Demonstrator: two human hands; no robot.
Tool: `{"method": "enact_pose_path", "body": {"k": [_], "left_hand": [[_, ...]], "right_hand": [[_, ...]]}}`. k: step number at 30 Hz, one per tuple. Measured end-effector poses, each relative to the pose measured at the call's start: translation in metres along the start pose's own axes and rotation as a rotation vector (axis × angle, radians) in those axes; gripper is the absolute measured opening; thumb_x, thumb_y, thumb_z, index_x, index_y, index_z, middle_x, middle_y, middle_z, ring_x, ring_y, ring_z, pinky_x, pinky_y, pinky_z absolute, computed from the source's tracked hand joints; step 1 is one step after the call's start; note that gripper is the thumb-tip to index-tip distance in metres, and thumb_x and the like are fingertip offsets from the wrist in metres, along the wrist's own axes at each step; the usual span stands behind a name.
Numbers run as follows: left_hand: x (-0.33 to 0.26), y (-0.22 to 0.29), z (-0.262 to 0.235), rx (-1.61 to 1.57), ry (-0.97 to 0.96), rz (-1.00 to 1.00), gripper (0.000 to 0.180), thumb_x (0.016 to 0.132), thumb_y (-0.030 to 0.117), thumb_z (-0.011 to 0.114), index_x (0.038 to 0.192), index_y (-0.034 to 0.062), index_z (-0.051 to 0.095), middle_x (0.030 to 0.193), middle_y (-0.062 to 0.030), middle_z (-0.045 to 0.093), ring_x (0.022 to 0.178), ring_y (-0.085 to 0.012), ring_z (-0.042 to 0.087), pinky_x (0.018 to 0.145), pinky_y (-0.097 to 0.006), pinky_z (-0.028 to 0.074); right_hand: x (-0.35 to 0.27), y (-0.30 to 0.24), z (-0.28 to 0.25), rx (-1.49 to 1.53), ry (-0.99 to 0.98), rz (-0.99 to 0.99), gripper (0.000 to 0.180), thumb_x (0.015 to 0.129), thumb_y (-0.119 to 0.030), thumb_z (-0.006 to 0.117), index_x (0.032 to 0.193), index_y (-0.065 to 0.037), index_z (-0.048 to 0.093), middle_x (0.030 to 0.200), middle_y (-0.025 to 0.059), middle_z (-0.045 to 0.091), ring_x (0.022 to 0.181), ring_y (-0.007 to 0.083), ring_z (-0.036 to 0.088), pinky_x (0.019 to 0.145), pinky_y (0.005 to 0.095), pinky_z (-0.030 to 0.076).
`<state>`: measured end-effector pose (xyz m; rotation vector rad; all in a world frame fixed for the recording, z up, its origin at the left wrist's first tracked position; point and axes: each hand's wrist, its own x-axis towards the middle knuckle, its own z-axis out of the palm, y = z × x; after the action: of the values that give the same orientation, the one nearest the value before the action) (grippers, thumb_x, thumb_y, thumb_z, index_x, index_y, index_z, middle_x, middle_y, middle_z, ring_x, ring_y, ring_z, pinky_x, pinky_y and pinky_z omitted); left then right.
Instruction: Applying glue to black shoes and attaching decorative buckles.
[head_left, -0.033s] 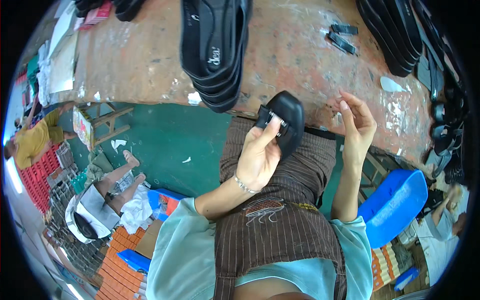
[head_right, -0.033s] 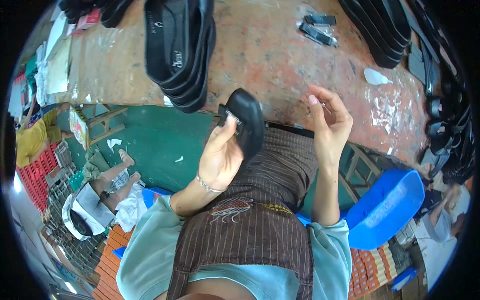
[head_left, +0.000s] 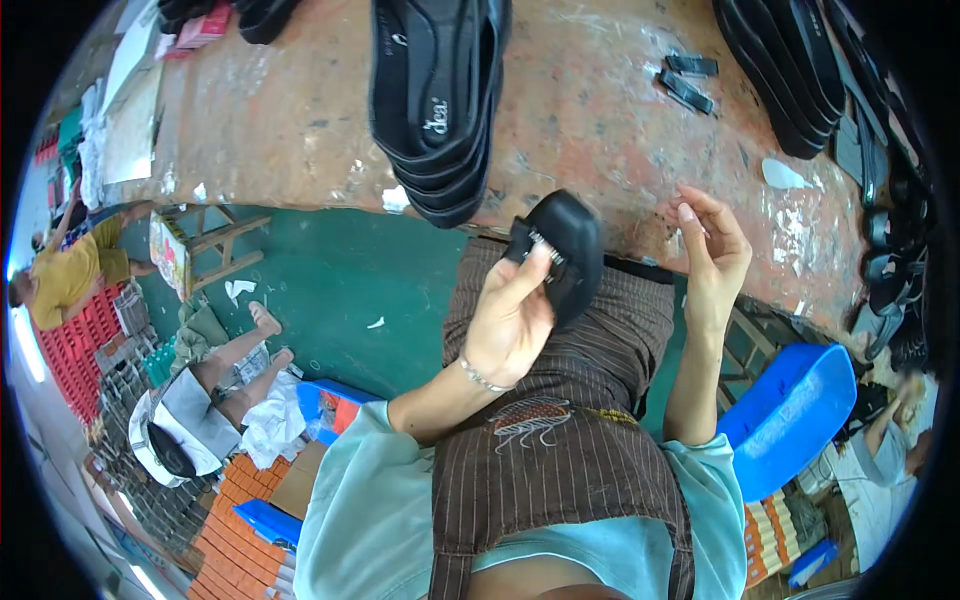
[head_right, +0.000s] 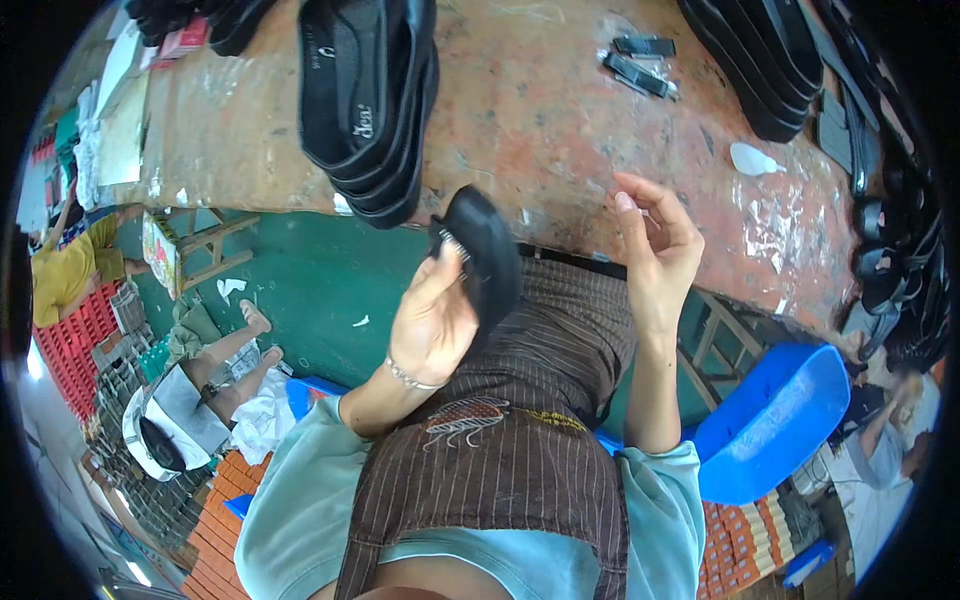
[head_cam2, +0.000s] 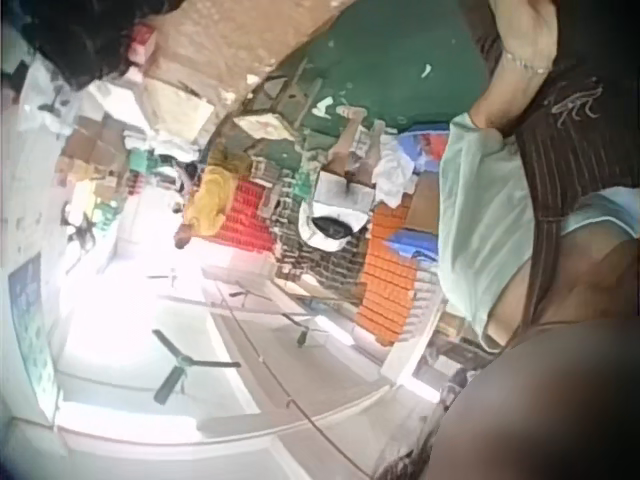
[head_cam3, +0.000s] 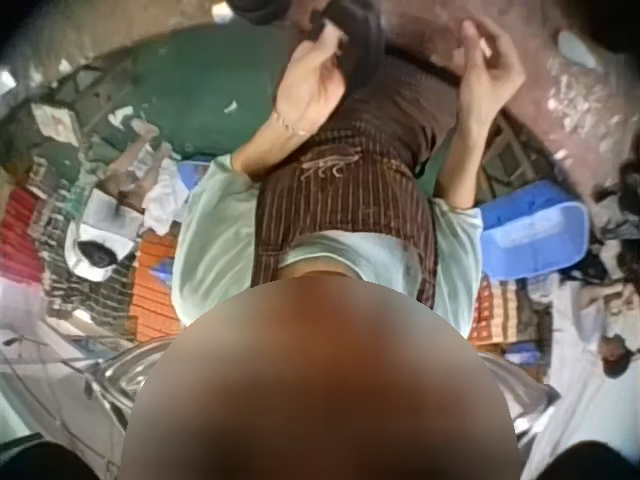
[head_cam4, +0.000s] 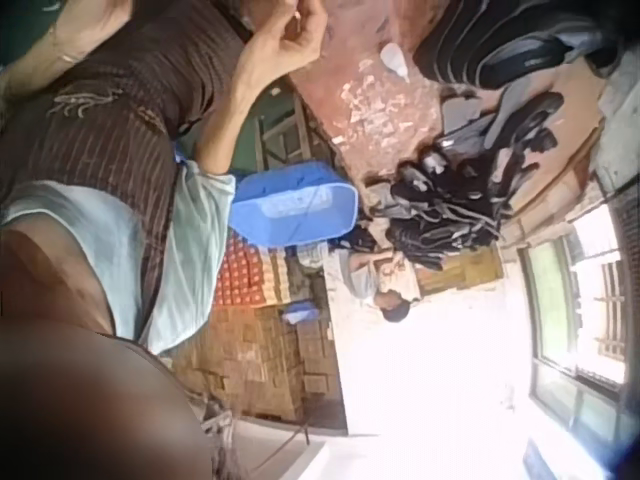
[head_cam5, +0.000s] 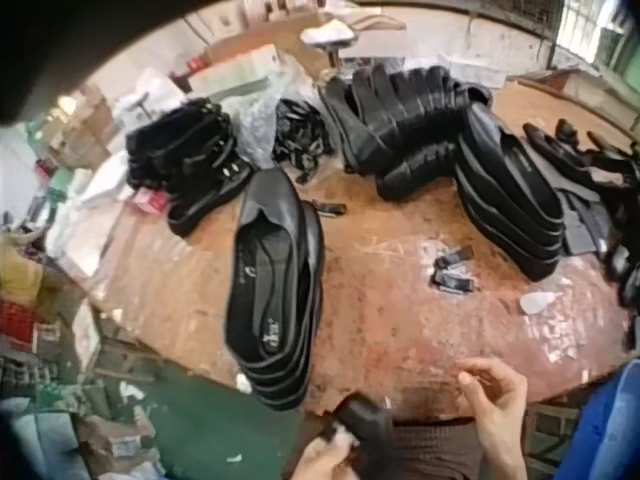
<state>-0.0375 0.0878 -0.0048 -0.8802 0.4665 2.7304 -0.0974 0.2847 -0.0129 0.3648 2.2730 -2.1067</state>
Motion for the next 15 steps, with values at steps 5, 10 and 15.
{"method": "enact_pose_path", "body": {"k": [5,10,15], "left_hand": [[-0.048,0.049,-0.014,-0.071,-0.236,0.147,0.038,0.094,0.024,0.053,0.127,0.0041,0.05,0.127,-0.0127,0.055,0.119,-0.0283,0.052,0.104,-0.047,0.039],[-0.051,0.108,-0.009,-0.062,-0.203,0.363,0.034,0.099,0.025,0.046,0.125,0.0047,0.053,0.122,-0.0102,0.06,0.111,-0.025,0.058,0.1,-0.041,0.044],[-0.011,0.194,0.009,0.084,-0.166,0.448,0.028,0.099,0.018,0.047,0.116,-0.0006,0.058,0.116,-0.0127,0.063,0.108,-0.0234,0.06,0.1,-0.039,0.045]], "right_hand": [[0.012,-0.018,0.038,-0.01,-0.132,-0.051,0.02,0.092,-0.012,0.059,0.106,0.0,0.065,0.093,0.0028,0.066,0.079,0.0071,0.058,0.07,0.0222,0.047],[0.03,-0.036,0.097,-0.149,-0.258,-0.071,0.041,0.091,-0.03,0.06,0.117,0.002,0.057,0.069,0.0068,0.064,0.065,0.0156,0.062,0.065,0.0298,0.05],[0.052,-0.066,0.146,-0.394,-0.236,-0.097,0.068,0.083,-0.041,0.064,0.128,0.005,0.042,0.065,0.0117,0.064,0.064,0.0294,0.066,0.068,0.0405,0.052]]}}
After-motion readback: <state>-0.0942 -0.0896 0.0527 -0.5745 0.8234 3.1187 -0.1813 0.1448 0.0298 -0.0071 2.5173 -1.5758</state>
